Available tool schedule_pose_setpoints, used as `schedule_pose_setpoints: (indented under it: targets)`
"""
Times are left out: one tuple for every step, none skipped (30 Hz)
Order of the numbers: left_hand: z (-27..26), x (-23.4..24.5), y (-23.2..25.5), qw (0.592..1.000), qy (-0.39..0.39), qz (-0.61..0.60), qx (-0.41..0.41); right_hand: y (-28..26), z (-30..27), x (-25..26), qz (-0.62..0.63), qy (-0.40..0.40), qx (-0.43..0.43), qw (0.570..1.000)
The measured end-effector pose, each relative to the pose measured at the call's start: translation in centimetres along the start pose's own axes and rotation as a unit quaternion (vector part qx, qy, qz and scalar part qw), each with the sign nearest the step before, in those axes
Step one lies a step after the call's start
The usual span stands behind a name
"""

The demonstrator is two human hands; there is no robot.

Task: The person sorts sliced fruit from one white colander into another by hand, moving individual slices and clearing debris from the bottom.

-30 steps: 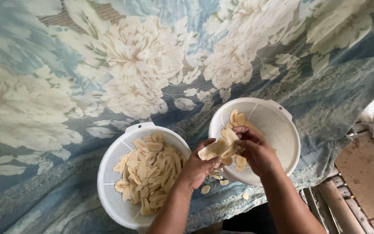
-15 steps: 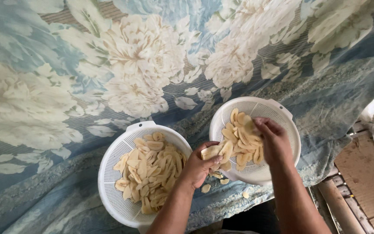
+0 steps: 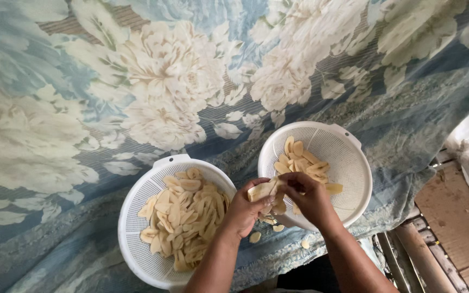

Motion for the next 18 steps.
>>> schedule_pose_setpoints:
  targets:
    - [-0.1, 0.1, 0.0, 1.0, 0.006, 0.003, 0.008, -0.4, 0.0, 0.4, 0.005, 0.003, 0.0, 1.0]
    - [-0.2, 0.1, 0.1, 1.0, 0.008, -0.005, 0.007, -0.7, 0.0, 0.7, 0.01, 0.007, -0.001, 1.0]
    - [-0.1, 0.0, 0.2, 1.0, 0.009, -0.013, 0.004, -1.1, 0.0, 1.2, 0.021, 0.028, 0.003, 0.999]
    - [-0.1, 0.0, 0.3, 1.0, 0.011, -0.021, 0.001, -1.5, -0.1, 1.8, 0.032, 0.05, 0.007, 0.998]
    - [0.0, -0.1, 0.5, 1.0, 0.01, -0.027, -0.003, -1.9, 0.2, 2.4, 0.043, 0.072, 0.013, 0.996]
    - [0.0, -0.2, 0.7, 0.999, 0.008, -0.034, -0.007, -2.2, 0.7, 3.2, 0.027, 0.1, -0.001, 0.995]
    - [-0.2, -0.2, 0.7, 0.999, 0.01, -0.041, -0.009, -2.4, 1.0, 4.2, 0.011, 0.126, -0.019, 0.992]
    - [-0.1, -0.1, 0.8, 0.998, 0.01, -0.053, -0.01, -2.5, 1.2, 5.0, -0.006, 0.152, -0.036, 0.988]
    - [0.0, 0.0, 0.8, 0.998, 0.009, -0.066, -0.009, -2.7, 1.4, 5.4, -0.071, 0.205, 0.037, 0.975]
    - [0.1, 0.1, 0.7, 0.997, 0.008, -0.078, -0.008, -2.9, 1.4, 5.7, -0.135, 0.255, 0.111, 0.951]
    - [0.1, 0.1, 0.7, 0.997, 0.002, -0.08, -0.011, -3.2, 1.3, 5.8, -0.198, 0.302, 0.183, 0.915]
    - [0.0, 0.2, 0.5, 0.997, -0.004, -0.082, -0.015, -3.4, 1.1, 5.5, -0.205, 0.269, 0.185, 0.923]
    - [0.1, 0.4, 0.4, 0.996, -0.011, -0.083, -0.019, -3.6, 0.8, 4.8, -0.21, 0.238, 0.187, 0.93]
    - [0.2, 0.6, 0.3, 0.997, -0.017, -0.07, -0.012, -3.9, 0.4, 4.0, -0.215, 0.206, 0.189, 0.936]
    - [0.2, 0.8, 0.2, 0.998, -0.022, -0.057, -0.005, -4.3, -0.2, 2.8, -0.201, 0.129, 0.202, 0.95]
    - [0.2, 1.1, 0.0, 0.999, -0.028, -0.045, 0.002, -4.7, -0.8, 1.6, -0.185, 0.052, 0.214, 0.958]
    - [0.2, 1.2, -0.1, 0.998, -0.031, -0.048, 0.0, -5.2, -1.3, 0.6, -0.209, 0.039, 0.258, 0.942]
    - [0.0, 1.3, -0.3, 0.998, -0.035, -0.051, -0.002, -5.6, -1.8, -0.3, -0.233, 0.026, 0.302, 0.924]
Point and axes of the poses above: each hand's wrist, its own z-axis towards the middle knuckle, its own x-axis out of the back of the hand, y = z × x, the point moved 1 cm from there along z, towards the middle knuckle, and after that the axes turned 12 degrees about -x, right-handed, at the moved point
